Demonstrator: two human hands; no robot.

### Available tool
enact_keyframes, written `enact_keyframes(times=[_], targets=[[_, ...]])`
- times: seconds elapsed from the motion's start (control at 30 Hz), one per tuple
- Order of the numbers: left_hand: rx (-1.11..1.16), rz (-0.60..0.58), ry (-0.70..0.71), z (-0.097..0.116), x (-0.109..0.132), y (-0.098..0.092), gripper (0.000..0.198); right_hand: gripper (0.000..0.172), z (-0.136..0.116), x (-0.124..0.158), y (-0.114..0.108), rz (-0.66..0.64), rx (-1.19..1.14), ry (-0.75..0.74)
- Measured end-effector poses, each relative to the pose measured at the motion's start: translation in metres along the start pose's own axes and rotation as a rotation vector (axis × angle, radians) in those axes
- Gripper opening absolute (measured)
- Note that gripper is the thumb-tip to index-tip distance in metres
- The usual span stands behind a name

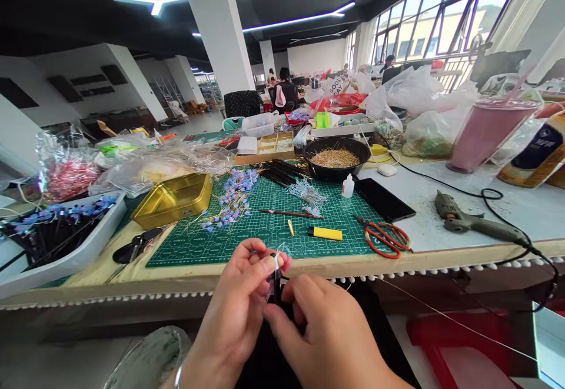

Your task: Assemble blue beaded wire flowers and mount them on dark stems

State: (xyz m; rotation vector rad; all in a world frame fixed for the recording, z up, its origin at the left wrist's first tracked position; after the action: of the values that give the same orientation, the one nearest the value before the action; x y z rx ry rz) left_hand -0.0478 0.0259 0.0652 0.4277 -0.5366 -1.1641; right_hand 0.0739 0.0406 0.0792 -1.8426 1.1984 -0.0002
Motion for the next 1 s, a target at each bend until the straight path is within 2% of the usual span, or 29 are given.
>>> enact_keyframes(times=[0.07, 0.13, 0.3, 0.47, 0.57, 0.73, 0.93, 1.0], targets=[[0.002, 0.012, -0.018, -0.01, 0.002, -0.001, 0.024, 0.011, 0.004, 0.004, 0.013, -0.048, 0.143, 0.004], [0.007, 0.015, -0.022, -0.017, 0.005, -0.004, 0.024, 0.009, 0.01, 0.007, 0.022, -0.126, 0.171, 0.033], [-0.049, 0.04, -0.032, -0.023, 0.009, -0.013, 0.022, 0.03, 0.019, 0.013, 0.026, -0.255, 0.124, 0.034], [-0.137, 0.052, -0.062, -0.03, 0.013, -0.019, 0.021, 0.03, 0.016, 0.018, 0.017, -0.129, 0.204, -0.149], [-0.19, 0.059, -0.095, -0.038, 0.013, -0.021, 0.022, 0.024, 0.014, 0.024, 0.015, -0.071, 0.328, -0.208], [-0.237, 0.063, -0.15, -0.047, 0.015, -0.026, 0.023, 0.024, 0.013, 0.034, 0.017, -0.074, 0.512, -0.249], [-0.085, 0.028, -0.195, -0.052, 0.016, -0.03, 0.026, 0.021, 0.017, 0.051, 0.026, -0.053, 0.451, -0.334], [-0.065, 0.017, -0.205, -0.054, 0.017, -0.03, 0.026, 0.021, 0.019, 0.056, 0.028, -0.083, 0.426, -0.347]])
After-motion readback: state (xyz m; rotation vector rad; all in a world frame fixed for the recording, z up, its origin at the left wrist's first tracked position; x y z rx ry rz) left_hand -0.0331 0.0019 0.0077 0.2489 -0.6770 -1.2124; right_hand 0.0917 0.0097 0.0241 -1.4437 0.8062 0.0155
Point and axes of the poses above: each hand's wrist, its own x-axis away from the middle knuckle, its own y-axis out of the palm, z = x × y, the point moved 4 cm from there along -x, towards the middle knuckle, and after that the axes turned 1 degree about -y, right-handed, at the moved point
